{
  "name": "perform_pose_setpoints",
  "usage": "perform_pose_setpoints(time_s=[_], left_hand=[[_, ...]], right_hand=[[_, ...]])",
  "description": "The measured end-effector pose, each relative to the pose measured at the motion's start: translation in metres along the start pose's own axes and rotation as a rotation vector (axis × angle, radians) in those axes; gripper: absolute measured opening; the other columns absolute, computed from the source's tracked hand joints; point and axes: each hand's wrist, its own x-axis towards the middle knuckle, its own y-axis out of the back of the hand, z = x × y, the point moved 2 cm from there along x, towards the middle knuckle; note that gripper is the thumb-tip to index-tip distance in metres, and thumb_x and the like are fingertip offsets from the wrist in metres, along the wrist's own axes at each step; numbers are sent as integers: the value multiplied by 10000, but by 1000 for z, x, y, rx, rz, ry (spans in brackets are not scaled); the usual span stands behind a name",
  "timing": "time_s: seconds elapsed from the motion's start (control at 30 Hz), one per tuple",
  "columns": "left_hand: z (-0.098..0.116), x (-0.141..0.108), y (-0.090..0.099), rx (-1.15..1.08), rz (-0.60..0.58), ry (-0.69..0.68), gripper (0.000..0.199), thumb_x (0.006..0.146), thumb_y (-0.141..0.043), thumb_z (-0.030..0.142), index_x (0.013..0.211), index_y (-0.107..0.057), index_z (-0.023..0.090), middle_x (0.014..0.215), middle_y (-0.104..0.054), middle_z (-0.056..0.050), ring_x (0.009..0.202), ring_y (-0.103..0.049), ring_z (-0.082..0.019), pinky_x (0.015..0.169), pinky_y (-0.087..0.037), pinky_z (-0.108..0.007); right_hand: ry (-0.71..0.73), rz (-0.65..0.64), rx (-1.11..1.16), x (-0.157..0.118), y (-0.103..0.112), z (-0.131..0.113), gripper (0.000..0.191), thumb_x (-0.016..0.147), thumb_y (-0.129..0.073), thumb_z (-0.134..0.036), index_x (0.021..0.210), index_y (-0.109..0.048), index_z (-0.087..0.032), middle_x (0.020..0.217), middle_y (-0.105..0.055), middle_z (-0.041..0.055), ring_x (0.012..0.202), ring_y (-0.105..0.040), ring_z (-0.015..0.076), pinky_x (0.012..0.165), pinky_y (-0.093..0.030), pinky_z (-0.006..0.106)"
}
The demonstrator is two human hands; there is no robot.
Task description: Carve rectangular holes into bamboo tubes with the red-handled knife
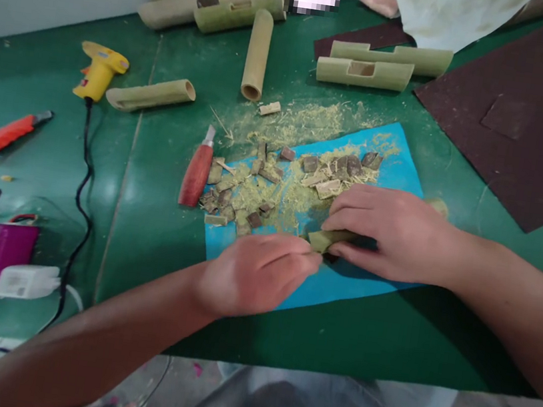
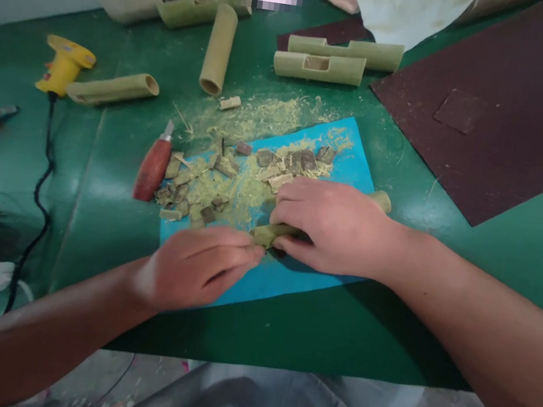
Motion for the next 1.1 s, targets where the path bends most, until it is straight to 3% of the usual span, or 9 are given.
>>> perform_pose_setpoints(time_s=[1.1], left_hand=[[-4,1,1,48,12,30,177,1130,-558,216,1096,-729,186,1018,-844,-50,920,-826,-155,836,-684,-242]], right_hand=[[-7,4,32,1,-1,4,219,1020,-614,-349,958,-771,-209,1027,-755,92,1000,-674,251,818,-483,379]])
